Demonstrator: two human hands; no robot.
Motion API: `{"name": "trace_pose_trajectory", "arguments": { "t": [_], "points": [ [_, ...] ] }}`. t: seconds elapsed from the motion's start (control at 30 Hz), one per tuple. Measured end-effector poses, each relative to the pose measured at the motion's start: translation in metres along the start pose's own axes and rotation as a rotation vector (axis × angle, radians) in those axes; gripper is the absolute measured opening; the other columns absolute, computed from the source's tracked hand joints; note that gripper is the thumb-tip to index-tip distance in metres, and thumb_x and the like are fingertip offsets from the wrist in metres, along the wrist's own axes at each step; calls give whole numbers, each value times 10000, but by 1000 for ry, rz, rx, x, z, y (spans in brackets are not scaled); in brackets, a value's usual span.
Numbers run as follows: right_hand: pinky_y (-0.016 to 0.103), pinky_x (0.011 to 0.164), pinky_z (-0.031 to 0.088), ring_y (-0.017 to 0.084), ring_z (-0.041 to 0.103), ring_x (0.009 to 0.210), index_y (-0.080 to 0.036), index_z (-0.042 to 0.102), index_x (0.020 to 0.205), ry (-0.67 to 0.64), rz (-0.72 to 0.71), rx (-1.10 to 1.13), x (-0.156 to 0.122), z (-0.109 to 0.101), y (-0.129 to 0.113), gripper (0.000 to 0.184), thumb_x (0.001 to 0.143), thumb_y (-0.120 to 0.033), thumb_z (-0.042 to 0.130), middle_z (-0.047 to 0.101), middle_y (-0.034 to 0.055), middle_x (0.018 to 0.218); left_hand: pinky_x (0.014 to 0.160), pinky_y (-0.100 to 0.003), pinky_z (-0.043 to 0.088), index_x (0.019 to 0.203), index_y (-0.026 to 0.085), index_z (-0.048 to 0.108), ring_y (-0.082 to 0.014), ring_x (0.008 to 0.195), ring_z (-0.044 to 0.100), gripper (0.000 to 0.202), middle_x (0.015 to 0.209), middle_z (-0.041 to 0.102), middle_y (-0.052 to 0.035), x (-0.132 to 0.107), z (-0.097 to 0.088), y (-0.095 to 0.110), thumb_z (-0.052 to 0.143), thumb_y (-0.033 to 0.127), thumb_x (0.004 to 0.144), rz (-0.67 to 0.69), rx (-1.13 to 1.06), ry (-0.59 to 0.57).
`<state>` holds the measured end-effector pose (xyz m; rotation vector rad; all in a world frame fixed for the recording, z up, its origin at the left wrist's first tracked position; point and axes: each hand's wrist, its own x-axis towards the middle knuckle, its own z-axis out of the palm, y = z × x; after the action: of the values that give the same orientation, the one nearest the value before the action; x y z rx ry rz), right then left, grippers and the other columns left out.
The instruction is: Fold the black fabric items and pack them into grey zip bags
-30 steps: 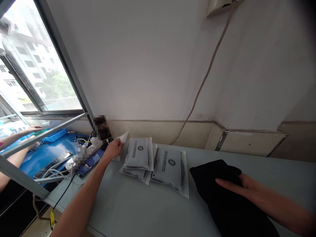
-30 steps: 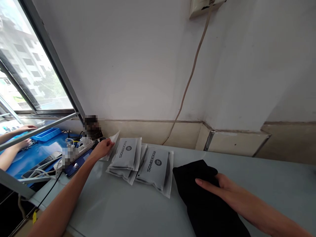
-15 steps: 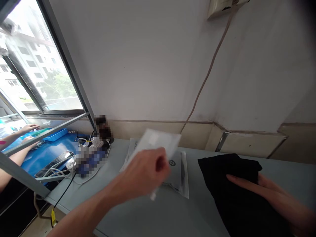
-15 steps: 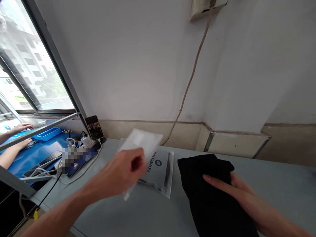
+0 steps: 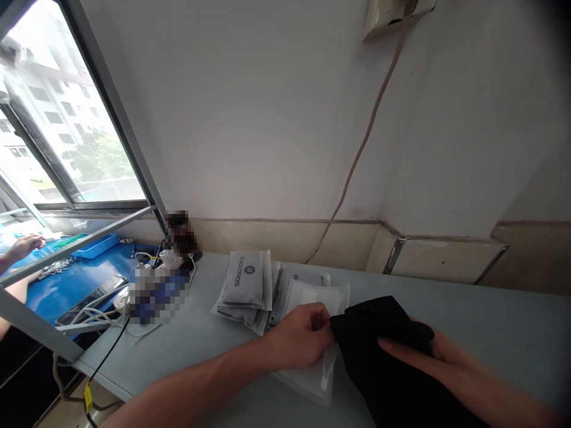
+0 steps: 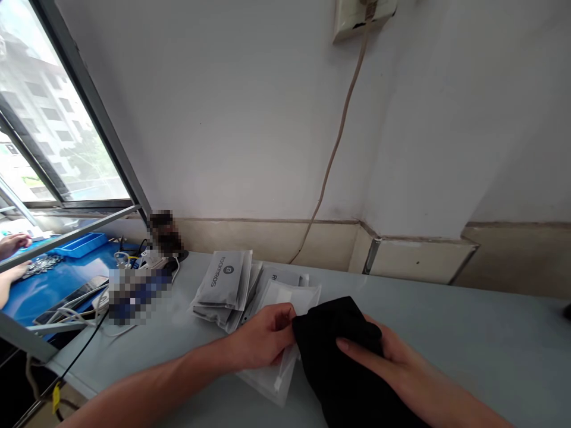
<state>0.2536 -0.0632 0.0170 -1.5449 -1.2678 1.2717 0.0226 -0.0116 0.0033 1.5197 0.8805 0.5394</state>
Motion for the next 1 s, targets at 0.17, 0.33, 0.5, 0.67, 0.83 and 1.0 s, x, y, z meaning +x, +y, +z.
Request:
{"name": "trace_pose_trajectory", "arguments": {
  "t": [0.17, 0.33, 0.5, 0.67, 0.83, 1.0],
  "points": [
    [405, 903, 608, 341, 738, 949, -250, 751, 1029, -192, -96, -65, -1, -4, -5, 331, 758, -438, 774, 810, 40, 986, 395, -196, 288, 822, 241, 443, -93, 395, 391, 396, 501, 406, 112, 2, 2, -4, 694, 542, 872, -52, -80, -16],
    [338, 857, 614, 329, 738, 999, -270, 769, 992, -209, -80, -68, -2, -2, -12, 225, 778, -339, 745, 815, 14, 988, 497, -220, 319, 803, 222, 437, -90, 520, 409, 323, 618, 448, 75, -5, 9, 2, 531, 465, 994, 122, 78, 211],
    [399, 949, 596, 375, 726, 1089, -265, 766, 947, -103, -39, -40, 5, 7, -11, 269, 729, -421, 760, 828, 39, 1012, 546, -255, 309, 788, 219, 468, -117, 612, 460, 222, 673, 526, 50, -12, 20, 8, 559, 330, 958, 159, 417, 354],
    [361, 705, 618, 313, 777, 784, -240, 716, 1018, -38, 231, 217, 7, 16, -3, 314, 777, -442, 728, 824, 61, 854, 582, -279, 334, 819, 229, 476, -129, 578, 478, 161, 664, 550, 44, -11, 26, 6, 555, 297, 941, 242, 598, 373],
    [323, 613, 592, 302, 754, 758, -241, 718, 884, 48, 279, 140, 1, 19, -4, 378, 782, -605, 729, 794, 56, 766, 585, -291, 343, 816, 236, 458, -142, 584, 493, 171, 670, 557, 39, -8, 29, 4, 554, 301, 942, 286, 694, 398],
    [286, 530, 523, 236, 666, 609, -233, 649, 734, -64, 73, 139, 0, 22, -3, 286, 772, -496, 755, 707, -1, 630, 584, -282, 373, 817, 233, 454, -143, 609, 522, 174, 716, 589, 17, -14, 34, 8, 546, 296, 951, 404, 730, 342]
  ]
}}
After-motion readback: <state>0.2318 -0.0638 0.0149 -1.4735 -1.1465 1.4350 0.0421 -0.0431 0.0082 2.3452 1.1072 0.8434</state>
